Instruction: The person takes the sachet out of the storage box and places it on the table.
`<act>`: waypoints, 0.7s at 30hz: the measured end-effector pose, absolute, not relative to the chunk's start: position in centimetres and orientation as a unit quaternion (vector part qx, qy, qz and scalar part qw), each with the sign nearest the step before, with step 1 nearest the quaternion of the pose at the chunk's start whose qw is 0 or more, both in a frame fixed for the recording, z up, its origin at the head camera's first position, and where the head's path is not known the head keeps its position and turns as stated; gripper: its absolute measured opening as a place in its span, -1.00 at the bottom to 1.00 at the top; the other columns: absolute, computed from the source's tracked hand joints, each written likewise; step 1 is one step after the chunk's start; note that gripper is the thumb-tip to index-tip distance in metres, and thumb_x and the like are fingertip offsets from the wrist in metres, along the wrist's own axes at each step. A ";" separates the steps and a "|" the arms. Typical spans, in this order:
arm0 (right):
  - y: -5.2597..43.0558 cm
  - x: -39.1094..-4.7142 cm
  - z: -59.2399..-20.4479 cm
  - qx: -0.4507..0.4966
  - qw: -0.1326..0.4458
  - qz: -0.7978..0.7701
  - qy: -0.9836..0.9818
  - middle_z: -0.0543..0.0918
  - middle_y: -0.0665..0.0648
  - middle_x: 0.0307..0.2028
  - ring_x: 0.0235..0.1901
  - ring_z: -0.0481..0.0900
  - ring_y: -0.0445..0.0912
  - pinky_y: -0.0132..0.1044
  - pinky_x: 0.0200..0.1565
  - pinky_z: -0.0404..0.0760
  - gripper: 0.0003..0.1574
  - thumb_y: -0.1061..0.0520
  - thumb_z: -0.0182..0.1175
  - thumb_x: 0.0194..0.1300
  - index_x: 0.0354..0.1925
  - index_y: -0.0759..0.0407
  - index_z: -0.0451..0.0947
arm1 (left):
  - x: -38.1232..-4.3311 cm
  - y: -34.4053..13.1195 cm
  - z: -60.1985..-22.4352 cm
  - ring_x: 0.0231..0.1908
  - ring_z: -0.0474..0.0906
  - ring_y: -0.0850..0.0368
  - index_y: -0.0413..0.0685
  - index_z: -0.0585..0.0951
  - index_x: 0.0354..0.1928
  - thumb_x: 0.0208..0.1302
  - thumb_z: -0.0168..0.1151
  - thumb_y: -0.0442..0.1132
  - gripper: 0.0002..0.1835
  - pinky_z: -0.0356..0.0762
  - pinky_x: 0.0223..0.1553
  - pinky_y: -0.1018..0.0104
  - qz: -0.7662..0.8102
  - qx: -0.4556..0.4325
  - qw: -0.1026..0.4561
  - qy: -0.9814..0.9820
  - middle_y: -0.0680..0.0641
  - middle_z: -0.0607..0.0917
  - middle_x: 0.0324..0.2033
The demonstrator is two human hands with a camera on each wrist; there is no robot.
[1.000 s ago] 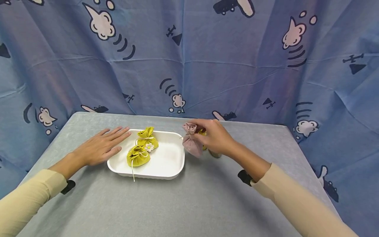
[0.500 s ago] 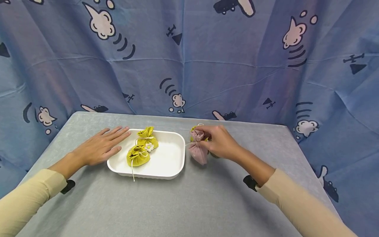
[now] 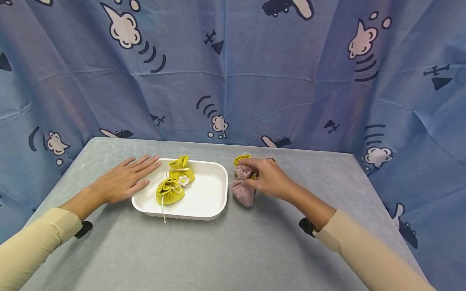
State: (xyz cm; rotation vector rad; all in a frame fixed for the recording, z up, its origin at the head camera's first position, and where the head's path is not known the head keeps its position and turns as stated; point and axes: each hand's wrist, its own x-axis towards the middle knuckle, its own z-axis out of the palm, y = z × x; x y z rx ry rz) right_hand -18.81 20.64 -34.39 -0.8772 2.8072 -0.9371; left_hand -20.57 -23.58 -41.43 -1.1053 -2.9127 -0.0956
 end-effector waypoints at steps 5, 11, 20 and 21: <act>20.8 -18.8 -34.9 -0.277 0.050 -0.303 0.910 0.72 0.13 -0.09 -0.27 0.64 -0.13 -0.22 -0.27 0.68 -0.36 0.28 0.44 0.13 0.20 0.28 0.56 | -20.6 -23.6 -41.4 0.51 0.00 -0.10 0.05 0.07 0.58 0.56 -0.17 0.08 -0.34 -0.01 0.42 -0.23 -0.031 -0.355 0.012 -0.934 -0.01 0.06 0.56; 20.8 -18.8 -35.3 -0.282 0.054 -0.315 0.904 0.71 0.15 -0.05 -0.17 0.67 -0.07 -0.16 -0.17 0.69 -0.37 0.27 0.44 0.14 0.19 0.30 0.55 | -20.6 -23.6 -41.5 0.51 -0.01 -0.10 0.06 0.06 0.59 0.56 -0.17 0.09 -0.33 -0.03 0.43 -0.22 -0.031 -0.353 0.010 -0.935 0.00 0.05 0.56; 20.1 -19.2 -34.3 -0.315 0.034 -0.330 0.889 0.74 0.08 -0.16 -0.15 0.70 -0.07 -0.02 -0.15 0.68 -0.45 0.22 0.45 0.16 0.13 0.24 0.59 | -20.6 -23.6 -41.5 0.51 0.00 -0.11 0.04 0.08 0.58 0.55 -0.14 0.08 -0.33 0.00 0.42 -0.24 -0.032 -0.353 0.011 -0.935 -0.01 0.06 0.56; 19.9 -19.2 -34.1 -0.319 0.030 -0.330 0.888 0.74 0.07 -0.17 -0.16 0.70 -0.06 -0.01 -0.15 0.67 -0.45 0.22 0.46 0.16 0.13 0.24 0.59 | -20.6 -23.6 -41.5 0.51 0.00 -0.11 0.04 0.08 0.58 0.55 -0.14 0.07 -0.33 0.00 0.42 -0.24 -0.033 -0.353 0.011 -0.935 -0.01 0.06 0.56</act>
